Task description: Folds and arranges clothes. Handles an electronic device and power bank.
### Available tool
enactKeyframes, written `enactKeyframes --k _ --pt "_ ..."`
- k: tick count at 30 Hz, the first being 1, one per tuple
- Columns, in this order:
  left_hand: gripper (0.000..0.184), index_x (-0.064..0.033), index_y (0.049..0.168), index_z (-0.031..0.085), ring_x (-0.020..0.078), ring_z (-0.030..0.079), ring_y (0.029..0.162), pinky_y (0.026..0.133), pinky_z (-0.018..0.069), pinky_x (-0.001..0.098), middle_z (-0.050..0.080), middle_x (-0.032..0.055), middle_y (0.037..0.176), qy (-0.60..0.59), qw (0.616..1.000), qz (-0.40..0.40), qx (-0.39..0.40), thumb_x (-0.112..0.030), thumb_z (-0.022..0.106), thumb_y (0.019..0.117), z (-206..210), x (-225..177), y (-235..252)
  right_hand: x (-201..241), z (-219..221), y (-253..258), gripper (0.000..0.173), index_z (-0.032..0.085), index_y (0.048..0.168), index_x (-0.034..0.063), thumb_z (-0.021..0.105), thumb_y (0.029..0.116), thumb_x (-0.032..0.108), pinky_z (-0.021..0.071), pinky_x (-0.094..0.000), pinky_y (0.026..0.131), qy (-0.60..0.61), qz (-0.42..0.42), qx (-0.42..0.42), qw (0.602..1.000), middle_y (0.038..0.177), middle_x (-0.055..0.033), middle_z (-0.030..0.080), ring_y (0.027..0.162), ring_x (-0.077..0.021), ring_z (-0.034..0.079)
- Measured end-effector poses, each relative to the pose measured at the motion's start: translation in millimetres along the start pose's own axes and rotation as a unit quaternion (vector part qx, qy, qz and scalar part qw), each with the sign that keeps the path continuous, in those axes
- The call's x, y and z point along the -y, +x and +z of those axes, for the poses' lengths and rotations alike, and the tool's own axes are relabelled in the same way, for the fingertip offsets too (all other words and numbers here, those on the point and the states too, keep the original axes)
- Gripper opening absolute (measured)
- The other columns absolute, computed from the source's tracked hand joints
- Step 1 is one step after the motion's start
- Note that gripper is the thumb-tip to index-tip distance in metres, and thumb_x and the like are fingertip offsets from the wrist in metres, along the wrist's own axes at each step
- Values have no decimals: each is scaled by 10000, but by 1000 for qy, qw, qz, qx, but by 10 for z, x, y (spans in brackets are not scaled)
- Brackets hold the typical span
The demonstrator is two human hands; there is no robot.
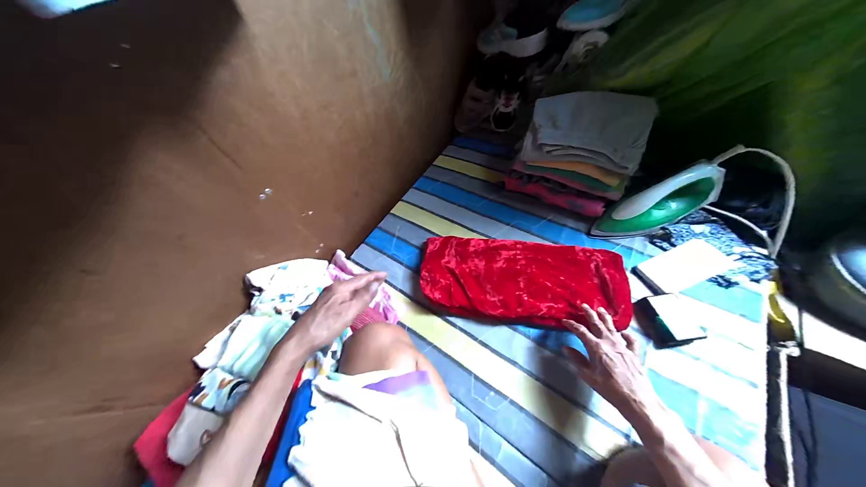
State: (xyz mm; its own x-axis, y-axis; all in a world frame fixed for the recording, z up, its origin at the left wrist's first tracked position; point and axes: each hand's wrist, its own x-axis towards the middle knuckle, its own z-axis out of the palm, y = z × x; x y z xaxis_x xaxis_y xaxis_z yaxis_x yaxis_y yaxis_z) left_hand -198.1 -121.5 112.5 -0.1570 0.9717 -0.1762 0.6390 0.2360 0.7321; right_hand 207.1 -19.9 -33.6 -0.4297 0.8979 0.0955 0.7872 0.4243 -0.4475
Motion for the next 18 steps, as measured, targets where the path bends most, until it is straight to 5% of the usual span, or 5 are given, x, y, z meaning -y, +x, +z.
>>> enactKeyframes --k 4,8,11,14,18 --pt "380 -3 1264 663 206 692 1092 939 573 395 699 125 1219 -37 994 -18 -105 -258 525 1018 -14 437 -843 70 -10 3 286 728 1176 -25 705 894 20 347 -790 1003 8 -23 -3 1000 1356 -327 595 1321 -560 500" --pt "355 46 1214 682 152 681 1088 944 554 302 700 156 1198 -63 982 -38 -176 -189 572 971 175 744 -1319 446 -43 -15 230 724 1137 -75 647 934 2 505 -702 886 77 -72 41 994 1090 -298 717 1008 -510 696" --pt "377 66 1275 635 169 664 1126 987 522 319 689 173 1226 -117 966 -110 -203 -143 563 970 278 806 -1417 945 -146 -82 278 696 1200 -74 610 974 63 549 -587 921 172 -87 148 970 1109 -266 723 1002 -426 717" --pt "402 27 1361 593 198 657 1136 1008 507 384 682 168 1250 -161 957 -197 -143 -156 576 1003 273 756 -1424 1443 -248 -182 319 677 1249 -51 587 1010 141 554 -512 940 244 -111 273 924 1160 -235 713 1056 -362 708" --pt "474 76 1373 543 162 655 1077 940 530 315 653 188 1258 -243 928 -201 -200 -38 641 924 290 659 -1424 1719 -137 -303 387 662 1253 -62 664 971 203 546 -506 922 285 -148 296 900 1093 -233 722 1020 -361 706"
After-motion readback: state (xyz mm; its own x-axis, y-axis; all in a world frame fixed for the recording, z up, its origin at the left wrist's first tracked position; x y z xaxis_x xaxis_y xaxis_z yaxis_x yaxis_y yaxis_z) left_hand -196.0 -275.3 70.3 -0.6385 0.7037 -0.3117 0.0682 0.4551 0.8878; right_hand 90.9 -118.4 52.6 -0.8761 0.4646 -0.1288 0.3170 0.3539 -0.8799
